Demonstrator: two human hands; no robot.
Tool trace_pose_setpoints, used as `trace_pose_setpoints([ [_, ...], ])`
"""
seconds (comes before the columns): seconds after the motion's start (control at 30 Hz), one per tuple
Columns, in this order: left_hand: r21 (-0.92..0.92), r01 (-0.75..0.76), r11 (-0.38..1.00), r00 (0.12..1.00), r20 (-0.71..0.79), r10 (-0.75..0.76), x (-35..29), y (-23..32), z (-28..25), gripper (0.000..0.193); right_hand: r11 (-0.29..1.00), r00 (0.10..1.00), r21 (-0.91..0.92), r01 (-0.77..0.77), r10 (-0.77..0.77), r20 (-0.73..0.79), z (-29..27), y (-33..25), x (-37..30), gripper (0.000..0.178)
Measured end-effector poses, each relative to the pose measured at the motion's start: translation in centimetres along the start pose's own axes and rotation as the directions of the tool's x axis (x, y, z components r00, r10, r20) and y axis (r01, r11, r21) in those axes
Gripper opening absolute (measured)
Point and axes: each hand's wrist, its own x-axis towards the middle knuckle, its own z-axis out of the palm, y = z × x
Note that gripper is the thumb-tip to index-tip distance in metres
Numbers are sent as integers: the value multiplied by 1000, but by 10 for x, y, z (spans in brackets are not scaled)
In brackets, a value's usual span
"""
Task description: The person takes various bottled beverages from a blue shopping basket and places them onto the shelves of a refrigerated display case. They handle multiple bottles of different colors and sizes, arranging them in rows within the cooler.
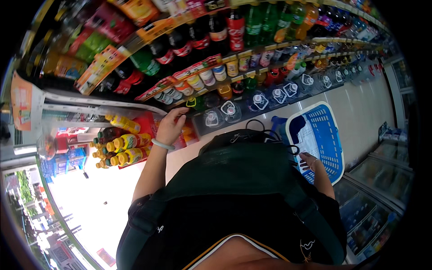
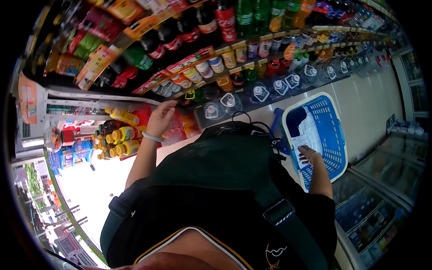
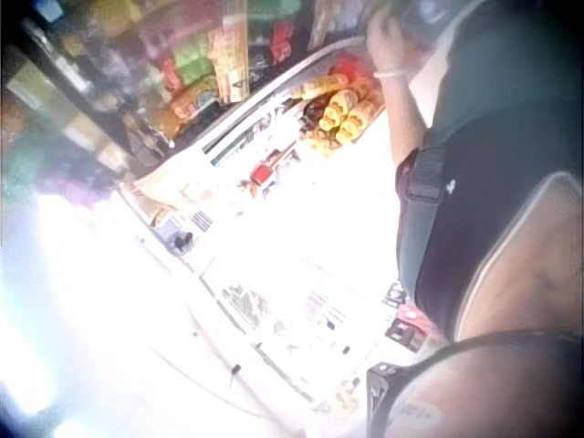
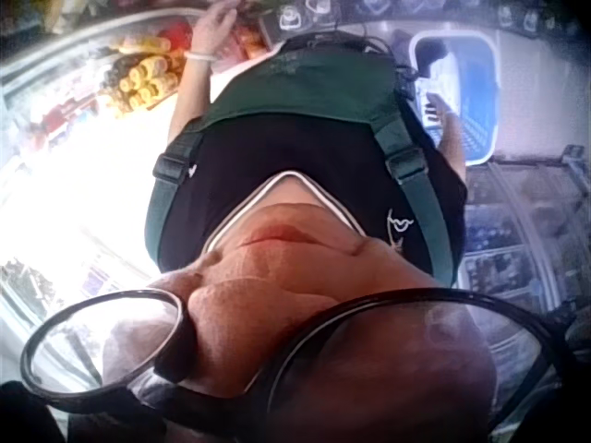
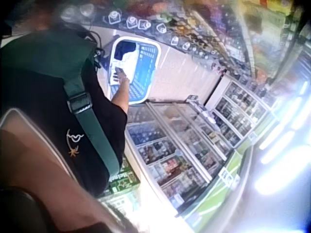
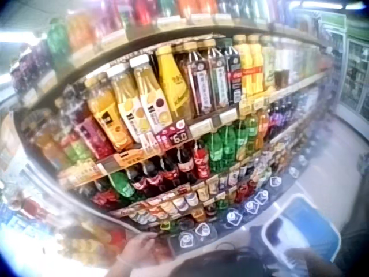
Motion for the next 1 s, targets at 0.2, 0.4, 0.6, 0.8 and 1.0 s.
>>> trace_pose_setpoints([
  [0.2, 124, 34, 992, 995, 94, -46, 13, 43, 34, 22, 988, 959, -44, 151, -157, -236, -5, -6, 99, 66],
  [0.4, 244, 78, 967, 971, 201, -129, 22, 63, 73, 22, 968, 877, -79, 240, -251, -411, 20, -8, 205, 78],
  [0.6, 199, 38, 979, 995, 82, -55, 52, 72, 80, 30, 976, 897, -188, 106, -176, -407, 21, -41, 202, 68],
  [0.8, -92, -160, 983, 912, -394, 112, 154, 112, 51, 52, 932, 857, -79, 354, -357, -371, -5, -26, 210, 58],
  [1.0, -349, 46, 936, 928, -333, -169, 232, 148, 38, 48, 784, 773, 144, 604, -531, -349, -41, -36, 96, 42],
])
